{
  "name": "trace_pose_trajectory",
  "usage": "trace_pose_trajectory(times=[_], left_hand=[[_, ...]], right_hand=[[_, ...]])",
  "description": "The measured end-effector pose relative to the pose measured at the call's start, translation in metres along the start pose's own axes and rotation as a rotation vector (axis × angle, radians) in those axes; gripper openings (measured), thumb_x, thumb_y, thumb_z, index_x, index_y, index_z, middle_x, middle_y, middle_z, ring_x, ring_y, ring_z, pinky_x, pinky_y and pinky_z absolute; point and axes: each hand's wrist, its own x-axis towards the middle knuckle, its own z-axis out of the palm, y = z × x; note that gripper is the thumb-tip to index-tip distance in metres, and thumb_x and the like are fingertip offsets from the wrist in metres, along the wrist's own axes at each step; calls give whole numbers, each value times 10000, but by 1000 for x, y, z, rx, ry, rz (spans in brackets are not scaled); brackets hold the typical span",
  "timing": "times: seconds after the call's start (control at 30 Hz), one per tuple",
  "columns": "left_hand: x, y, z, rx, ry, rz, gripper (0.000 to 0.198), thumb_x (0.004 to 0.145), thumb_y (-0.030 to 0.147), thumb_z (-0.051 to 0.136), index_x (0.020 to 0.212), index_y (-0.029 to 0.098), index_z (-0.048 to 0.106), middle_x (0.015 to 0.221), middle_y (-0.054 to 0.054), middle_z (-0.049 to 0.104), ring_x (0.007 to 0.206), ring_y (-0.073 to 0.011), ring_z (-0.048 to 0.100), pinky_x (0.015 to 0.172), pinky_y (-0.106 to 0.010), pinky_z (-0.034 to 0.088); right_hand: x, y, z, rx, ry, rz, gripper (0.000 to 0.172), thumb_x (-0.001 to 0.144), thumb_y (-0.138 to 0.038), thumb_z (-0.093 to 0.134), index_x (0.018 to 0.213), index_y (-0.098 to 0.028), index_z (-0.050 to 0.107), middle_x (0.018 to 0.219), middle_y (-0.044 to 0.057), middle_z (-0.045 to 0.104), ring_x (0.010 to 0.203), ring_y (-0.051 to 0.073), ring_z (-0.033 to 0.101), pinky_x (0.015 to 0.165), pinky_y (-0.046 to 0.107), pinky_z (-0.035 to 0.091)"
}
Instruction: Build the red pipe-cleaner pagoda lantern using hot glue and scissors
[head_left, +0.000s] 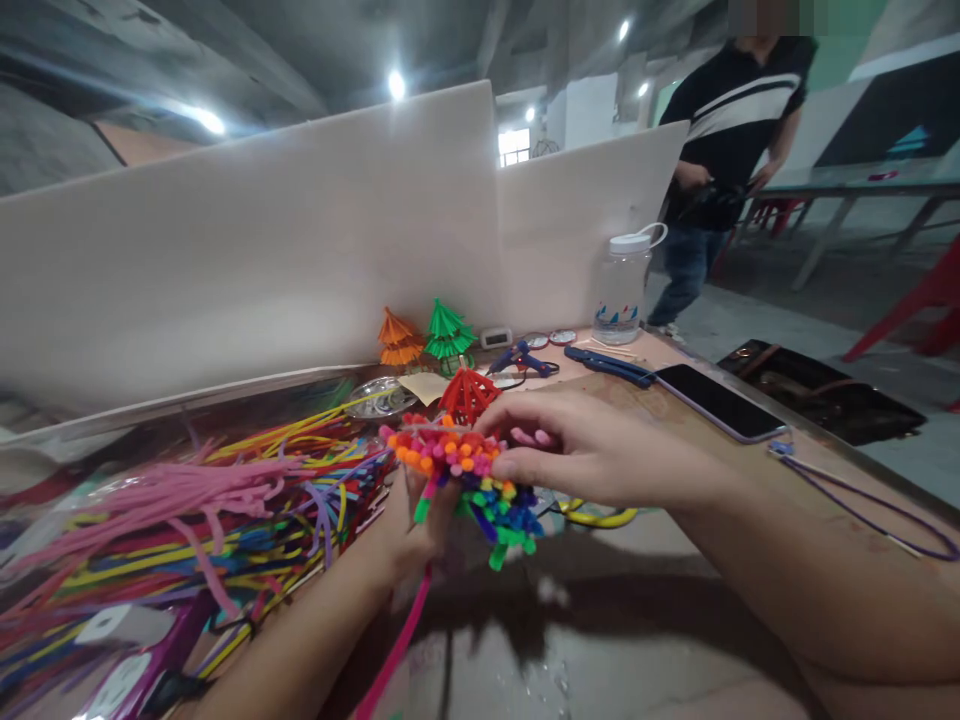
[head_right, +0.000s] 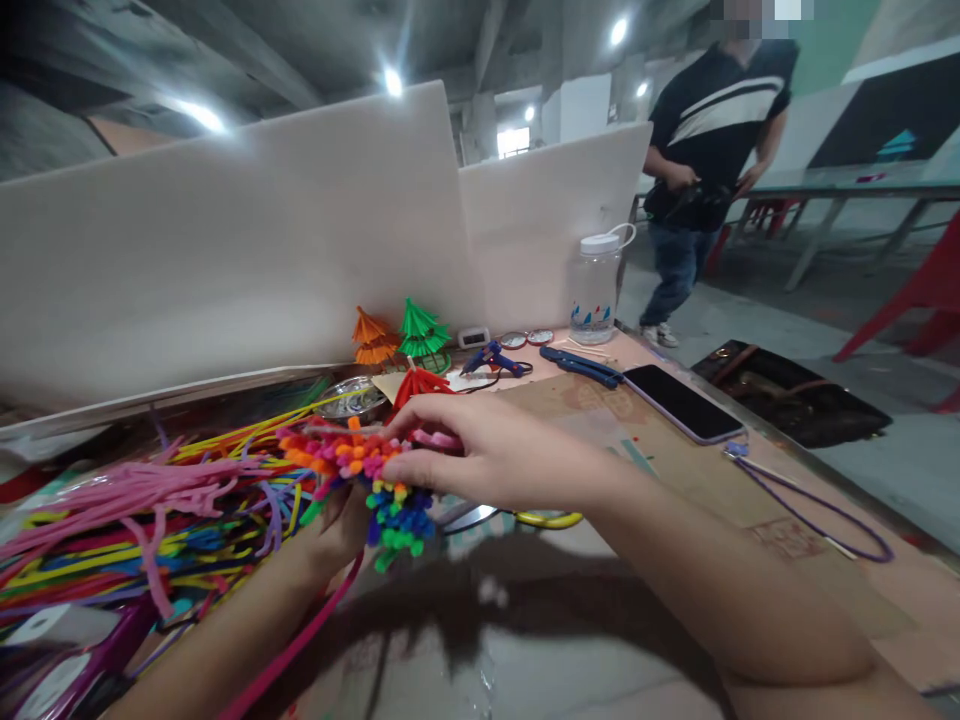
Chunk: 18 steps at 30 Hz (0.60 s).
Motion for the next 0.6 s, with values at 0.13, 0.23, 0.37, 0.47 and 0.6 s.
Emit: trace_pose_trajectory(times=[0.13, 0.23, 0.37, 0.47, 0.6], left_hand=[[7, 4, 2, -42, -63, 39, 611, 984, 669, 354, 1322, 235, 621, 1192, -122, 709, 1159, -300, 649, 1016, -458, 540], [17, 5, -1, -94, -64, 64, 733, 879, 777, 464, 1343, 225, 594, 1174, -131, 688, 1146, -313, 639, 1012, -474, 530], [26, 11, -4, -20, -58, 18, 574, 765, 648, 728, 1134, 213, 662, 911, -64, 683, 953, -279, 657, 942, -442, 554], [28, 15, -1, 94, -49, 30, 323, 859, 551, 636, 871, 229, 649, 728, -25, 608, 783, -238, 615, 894, -427, 558], [29, 17, 5, 137, -30, 84, 293, 910, 485, 550, 800, 217, 595, 787, -49, 616, 758, -219, 579, 839, -401, 551]], right_hand=[[9, 9, 20, 113, 245, 46, 199, 995, -289, 490, 873, -172, 595, 673, -51, 490, 579, 87, 432, 520, 211, 336], [15, 19, 24, 142, 321, 80, 224, 990, -304, 475, 819, -182, 552, 659, -57, 450, 567, 87, 402, 510, 218, 314], [18, 24, 21, 158, 323, 92, 220, 989, -332, 498, 869, -179, 601, 683, -46, 487, 586, 95, 434, 515, 223, 327], [12, 17, 19, 92, 402, 3, 140, 971, -283, 571, 901, -183, 639, 713, -33, 564, 600, 96, 474, 531, 224, 359], [-3, 3, 16, -177, 452, -309, 73, 960, -207, 640, 909, -177, 683, 775, 1, 661, 664, 106, 549, 606, 235, 419]])
